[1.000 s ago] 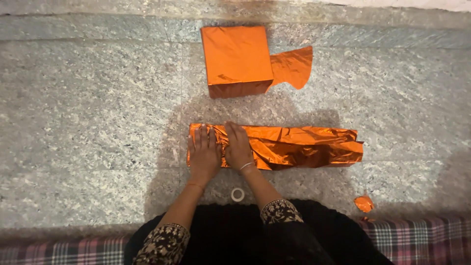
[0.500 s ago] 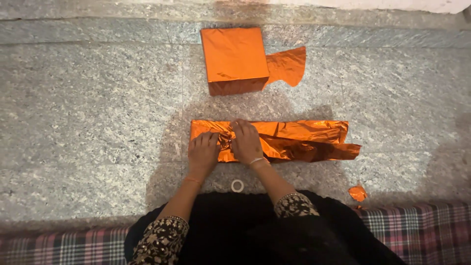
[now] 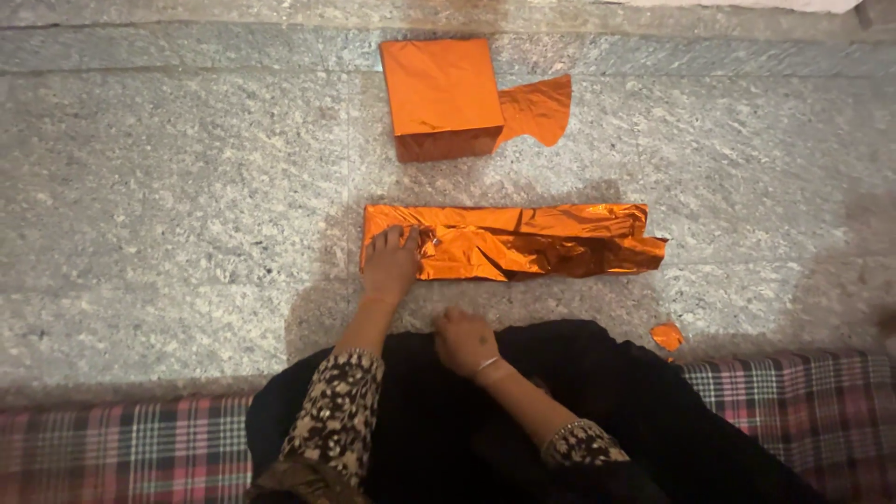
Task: The person wraps a rectangular box with orange metallic foil paper. They fold the paper around the box, crease the edges, and secure the folds with clear tape. The wrapped box remains on the floor at the end of the clip.
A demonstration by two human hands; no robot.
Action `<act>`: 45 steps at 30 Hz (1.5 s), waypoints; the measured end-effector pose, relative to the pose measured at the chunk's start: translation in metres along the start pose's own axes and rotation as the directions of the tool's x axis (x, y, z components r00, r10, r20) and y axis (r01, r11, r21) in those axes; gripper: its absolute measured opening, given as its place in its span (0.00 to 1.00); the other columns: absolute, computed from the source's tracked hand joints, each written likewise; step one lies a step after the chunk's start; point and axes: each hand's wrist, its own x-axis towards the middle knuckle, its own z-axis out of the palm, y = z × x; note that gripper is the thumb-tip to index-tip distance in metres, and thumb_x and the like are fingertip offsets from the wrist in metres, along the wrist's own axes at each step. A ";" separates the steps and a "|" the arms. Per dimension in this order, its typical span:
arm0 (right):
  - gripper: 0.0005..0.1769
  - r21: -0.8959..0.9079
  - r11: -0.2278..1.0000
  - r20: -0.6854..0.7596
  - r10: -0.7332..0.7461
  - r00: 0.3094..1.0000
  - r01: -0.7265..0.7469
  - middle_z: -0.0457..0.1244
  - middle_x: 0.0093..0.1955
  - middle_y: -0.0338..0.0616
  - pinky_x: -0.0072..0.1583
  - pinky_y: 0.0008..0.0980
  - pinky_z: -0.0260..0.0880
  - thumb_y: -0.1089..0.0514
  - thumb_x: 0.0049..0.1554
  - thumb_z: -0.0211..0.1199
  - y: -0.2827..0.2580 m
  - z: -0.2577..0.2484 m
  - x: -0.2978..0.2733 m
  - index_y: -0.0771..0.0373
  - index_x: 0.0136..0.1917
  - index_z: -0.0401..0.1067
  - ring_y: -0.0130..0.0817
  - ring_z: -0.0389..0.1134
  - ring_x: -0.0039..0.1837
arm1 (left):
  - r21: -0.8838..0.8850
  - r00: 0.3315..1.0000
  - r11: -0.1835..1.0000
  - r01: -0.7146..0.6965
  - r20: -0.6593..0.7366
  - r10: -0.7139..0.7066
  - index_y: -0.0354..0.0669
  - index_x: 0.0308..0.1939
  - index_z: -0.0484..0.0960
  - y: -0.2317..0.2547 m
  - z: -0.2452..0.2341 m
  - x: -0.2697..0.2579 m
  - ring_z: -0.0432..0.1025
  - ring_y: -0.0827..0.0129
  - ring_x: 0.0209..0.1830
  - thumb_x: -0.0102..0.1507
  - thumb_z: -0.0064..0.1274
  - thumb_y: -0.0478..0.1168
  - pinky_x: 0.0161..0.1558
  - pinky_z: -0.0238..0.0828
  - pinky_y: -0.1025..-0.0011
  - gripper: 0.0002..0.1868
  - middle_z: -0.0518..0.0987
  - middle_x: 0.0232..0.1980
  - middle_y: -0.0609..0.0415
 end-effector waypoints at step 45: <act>0.14 0.240 0.910 0.550 -0.415 0.725 0.338 0.71 0.51 0.60 0.57 0.49 0.72 0.54 0.56 0.60 0.093 0.114 -0.013 0.63 0.52 0.79 0.57 0.72 0.54 | 0.098 0.904 0.979 0.181 0.376 -0.205 0.61 0.70 0.70 0.019 -0.005 0.020 0.63 0.49 0.68 0.60 0.58 0.46 0.66 0.64 0.52 0.33 0.69 0.65 0.50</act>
